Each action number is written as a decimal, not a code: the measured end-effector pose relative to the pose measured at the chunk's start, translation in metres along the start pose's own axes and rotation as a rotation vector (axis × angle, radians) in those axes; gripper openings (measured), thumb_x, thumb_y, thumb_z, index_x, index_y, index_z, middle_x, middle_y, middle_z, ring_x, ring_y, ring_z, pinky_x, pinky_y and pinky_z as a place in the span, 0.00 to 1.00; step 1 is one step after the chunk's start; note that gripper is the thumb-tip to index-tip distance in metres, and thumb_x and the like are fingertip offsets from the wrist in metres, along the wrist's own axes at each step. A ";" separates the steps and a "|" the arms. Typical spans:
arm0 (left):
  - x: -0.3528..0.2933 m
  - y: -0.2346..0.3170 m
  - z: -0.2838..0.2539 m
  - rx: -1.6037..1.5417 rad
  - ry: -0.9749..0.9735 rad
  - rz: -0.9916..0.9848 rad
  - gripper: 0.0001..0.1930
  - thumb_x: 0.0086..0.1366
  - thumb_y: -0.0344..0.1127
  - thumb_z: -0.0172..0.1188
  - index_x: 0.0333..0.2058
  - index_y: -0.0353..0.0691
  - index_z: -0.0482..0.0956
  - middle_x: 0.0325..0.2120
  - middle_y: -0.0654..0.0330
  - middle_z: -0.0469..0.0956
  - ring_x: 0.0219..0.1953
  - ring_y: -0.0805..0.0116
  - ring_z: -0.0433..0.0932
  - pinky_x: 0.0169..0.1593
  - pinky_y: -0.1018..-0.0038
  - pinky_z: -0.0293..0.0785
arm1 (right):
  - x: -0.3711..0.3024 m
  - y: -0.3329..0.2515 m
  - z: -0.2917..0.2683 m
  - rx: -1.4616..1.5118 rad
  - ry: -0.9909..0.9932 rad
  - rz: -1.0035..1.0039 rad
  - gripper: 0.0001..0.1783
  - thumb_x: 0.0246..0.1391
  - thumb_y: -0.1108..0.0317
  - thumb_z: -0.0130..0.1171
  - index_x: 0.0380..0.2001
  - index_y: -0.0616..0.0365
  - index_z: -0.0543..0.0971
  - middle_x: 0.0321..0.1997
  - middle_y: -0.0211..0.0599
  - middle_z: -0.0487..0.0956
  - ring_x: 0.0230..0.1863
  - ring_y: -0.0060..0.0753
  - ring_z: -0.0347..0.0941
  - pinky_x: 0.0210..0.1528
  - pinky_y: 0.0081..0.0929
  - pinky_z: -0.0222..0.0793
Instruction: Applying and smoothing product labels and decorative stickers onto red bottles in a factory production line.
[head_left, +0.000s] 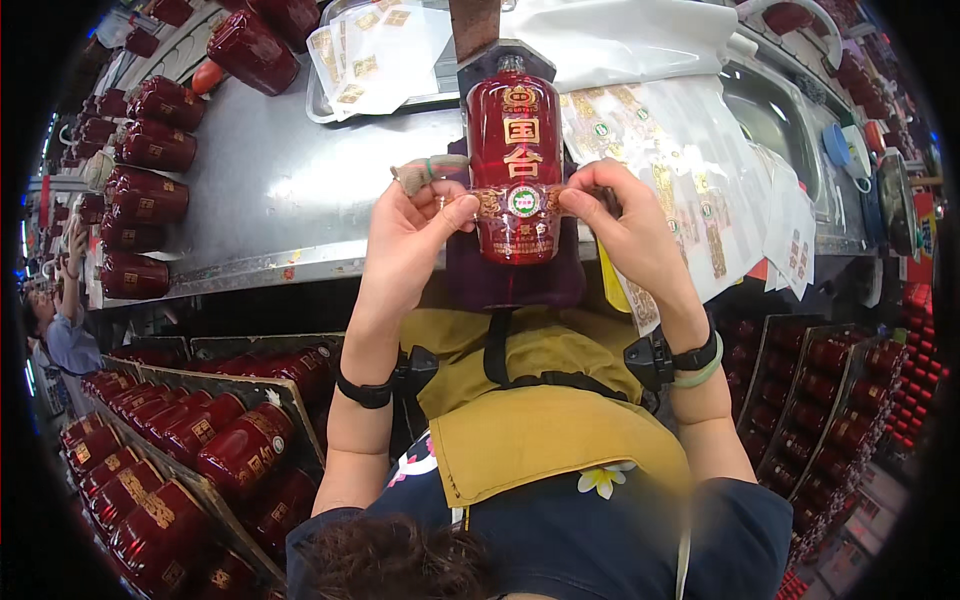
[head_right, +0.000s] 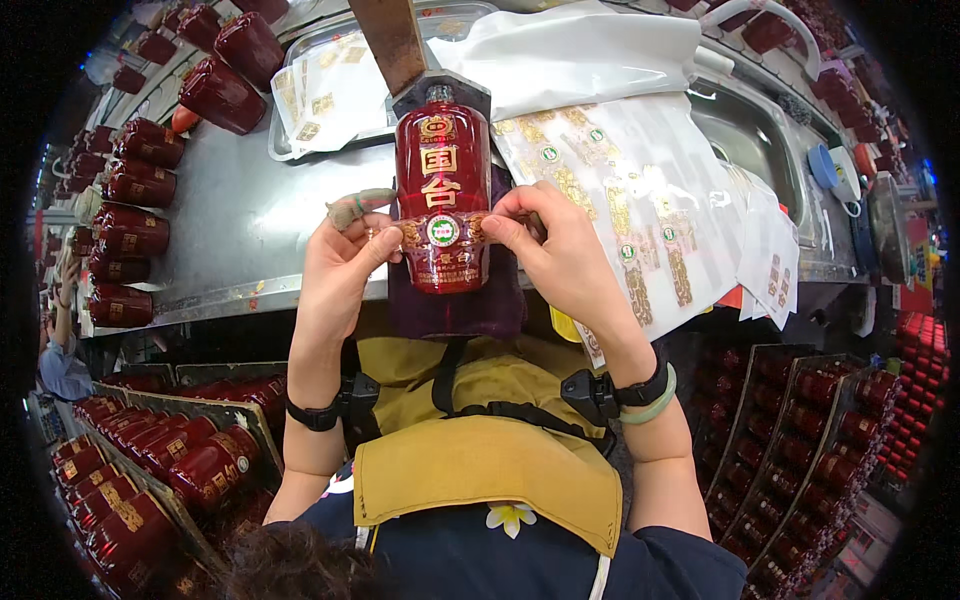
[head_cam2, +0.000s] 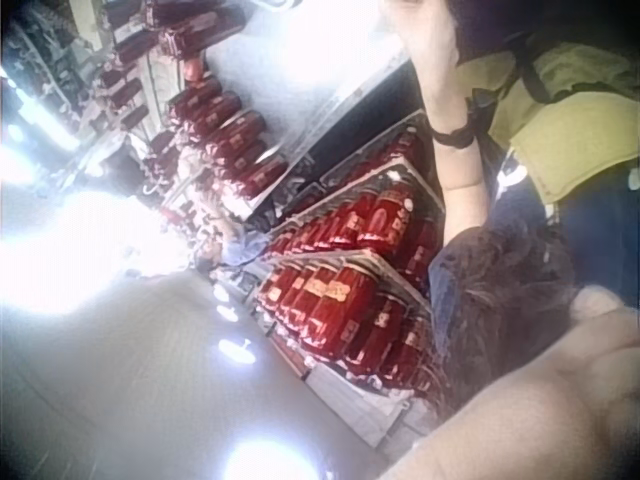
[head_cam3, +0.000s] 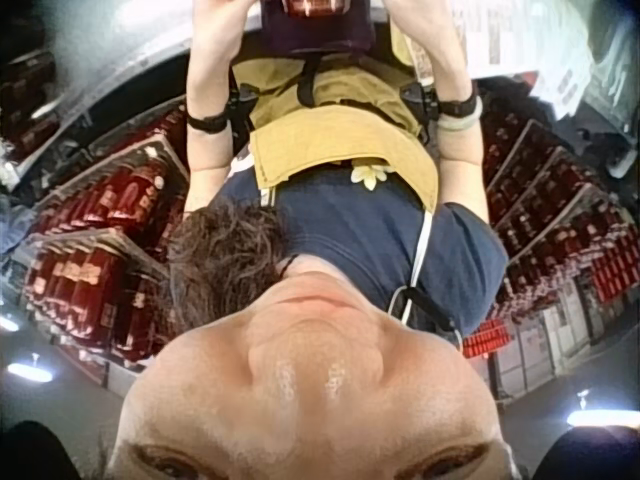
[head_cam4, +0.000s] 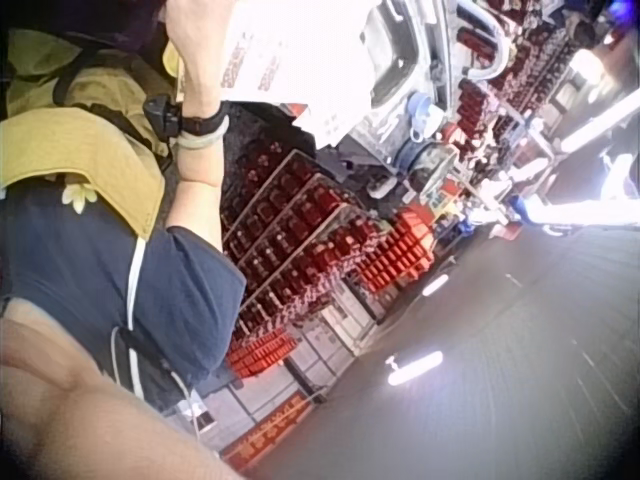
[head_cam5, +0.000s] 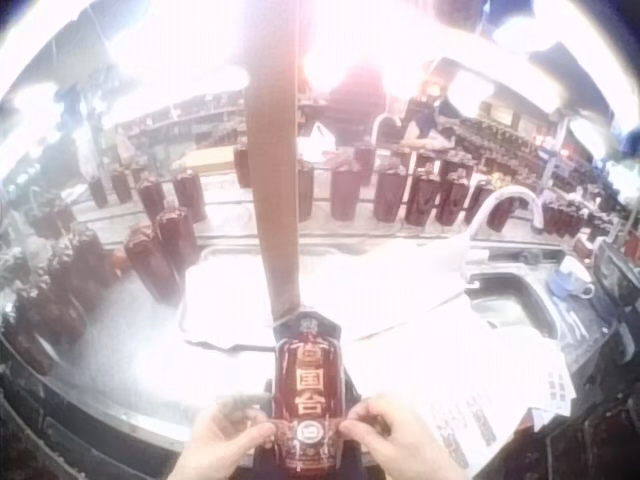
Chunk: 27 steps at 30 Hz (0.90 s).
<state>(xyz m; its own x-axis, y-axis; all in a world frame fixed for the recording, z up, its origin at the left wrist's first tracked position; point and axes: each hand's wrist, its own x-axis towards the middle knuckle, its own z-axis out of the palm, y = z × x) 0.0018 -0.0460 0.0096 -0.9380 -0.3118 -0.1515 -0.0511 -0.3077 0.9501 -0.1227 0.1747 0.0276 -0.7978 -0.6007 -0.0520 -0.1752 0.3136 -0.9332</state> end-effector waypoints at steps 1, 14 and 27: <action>0.001 -0.001 -0.002 -0.017 -0.015 -0.001 0.22 0.70 0.25 0.65 0.61 0.34 0.74 0.39 0.64 0.79 0.40 0.77 0.77 0.46 0.78 0.76 | 0.000 0.000 0.000 -0.008 -0.001 -0.012 0.10 0.63 0.65 0.67 0.36 0.61 0.82 0.32 0.31 0.75 0.30 0.24 0.65 0.35 0.25 0.63; 0.001 -0.001 0.001 -0.060 0.005 -0.045 0.22 0.70 0.26 0.65 0.61 0.34 0.72 0.39 0.64 0.80 0.41 0.78 0.77 0.45 0.78 0.75 | -0.001 -0.003 0.001 0.000 0.016 -0.001 0.10 0.63 0.66 0.68 0.36 0.62 0.82 0.31 0.32 0.77 0.29 0.22 0.65 0.33 0.25 0.64; 0.002 -0.001 0.001 -0.041 0.030 -0.057 0.22 0.69 0.27 0.67 0.60 0.34 0.72 0.39 0.63 0.80 0.41 0.76 0.79 0.45 0.77 0.76 | 0.001 -0.007 0.000 -0.004 -0.004 0.037 0.10 0.63 0.65 0.67 0.37 0.62 0.82 0.30 0.31 0.78 0.28 0.22 0.66 0.33 0.25 0.65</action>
<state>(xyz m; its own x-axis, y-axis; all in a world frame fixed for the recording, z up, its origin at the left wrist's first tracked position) -0.0007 -0.0457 0.0088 -0.9235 -0.3191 -0.2132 -0.0892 -0.3619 0.9280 -0.1218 0.1720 0.0340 -0.8013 -0.5917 -0.0885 -0.1479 0.3392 -0.9290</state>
